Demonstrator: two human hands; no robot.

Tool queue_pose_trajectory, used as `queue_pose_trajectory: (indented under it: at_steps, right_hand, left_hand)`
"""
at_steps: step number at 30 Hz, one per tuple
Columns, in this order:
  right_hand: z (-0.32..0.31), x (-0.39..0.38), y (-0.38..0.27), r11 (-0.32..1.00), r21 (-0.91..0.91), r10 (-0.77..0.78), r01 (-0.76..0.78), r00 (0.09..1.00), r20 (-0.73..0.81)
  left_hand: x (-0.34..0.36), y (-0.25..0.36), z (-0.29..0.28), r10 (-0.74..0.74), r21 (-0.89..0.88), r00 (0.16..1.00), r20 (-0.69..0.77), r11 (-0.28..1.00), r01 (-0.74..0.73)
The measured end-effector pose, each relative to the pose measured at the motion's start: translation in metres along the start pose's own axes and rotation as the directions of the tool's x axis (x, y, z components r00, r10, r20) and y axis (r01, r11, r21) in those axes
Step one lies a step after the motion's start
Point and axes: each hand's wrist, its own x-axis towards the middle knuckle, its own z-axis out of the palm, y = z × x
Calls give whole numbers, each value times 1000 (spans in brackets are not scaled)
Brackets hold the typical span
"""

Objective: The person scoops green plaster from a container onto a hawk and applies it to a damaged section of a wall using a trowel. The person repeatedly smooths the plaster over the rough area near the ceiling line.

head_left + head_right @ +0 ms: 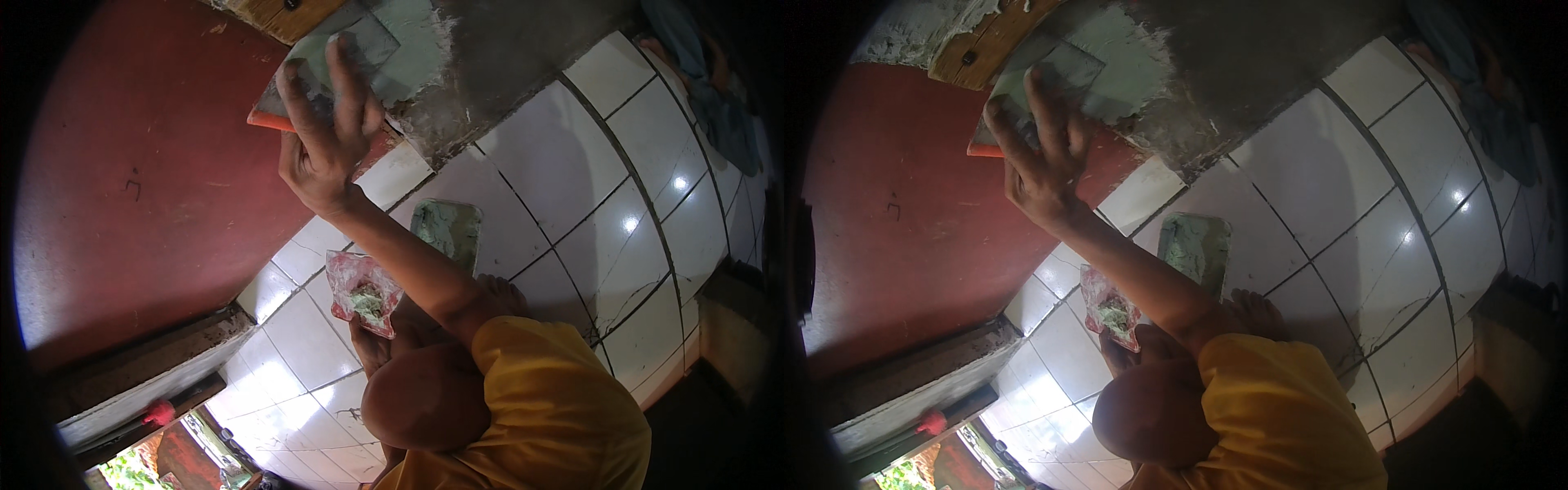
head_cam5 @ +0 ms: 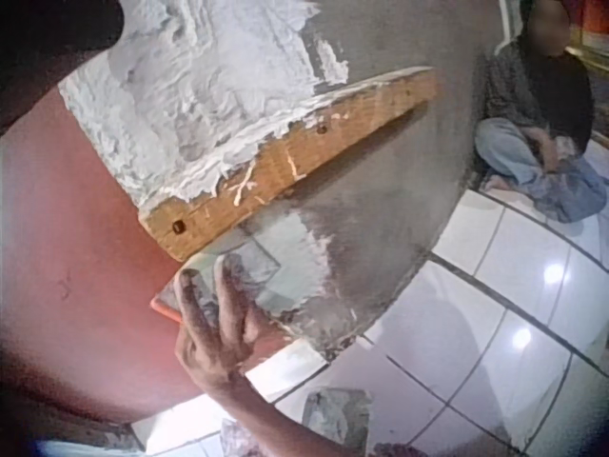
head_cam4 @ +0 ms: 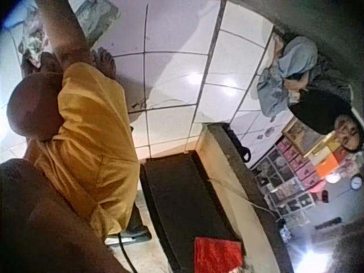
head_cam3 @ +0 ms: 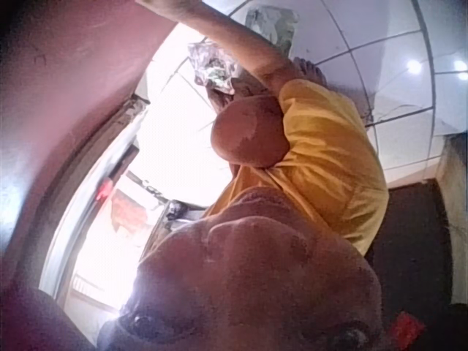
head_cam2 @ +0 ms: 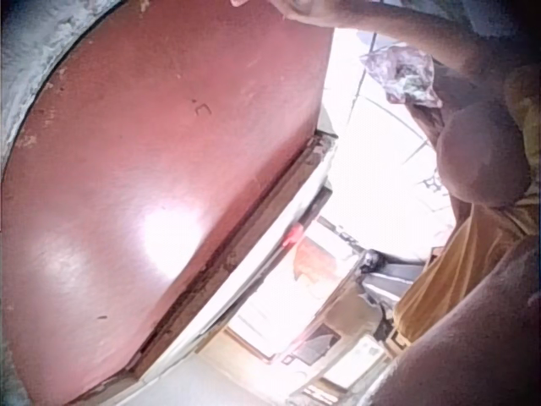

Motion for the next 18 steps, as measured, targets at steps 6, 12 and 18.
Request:
queue_pose_trajectory:
  at_steps: [6, 12, 18]
  right_hand:
    - [-9, -6, -6, 1000, -21, 14, -12, 996, 86]
    - [-62, -28, -33, 978, 210, -48, -15, 955, 293]
    - [-143, 30, 19, 879, 296, 182, -374, 837, 517]
  left_hand:
    - [2, -2, -1, 9, -9, 1000, 25, 1000, -9]
    - [5, 3, -24, -13, -76, 999, 45, 997, 16]
    - [10, -5, -27, -8, -97, 1000, 30, 995, 11]
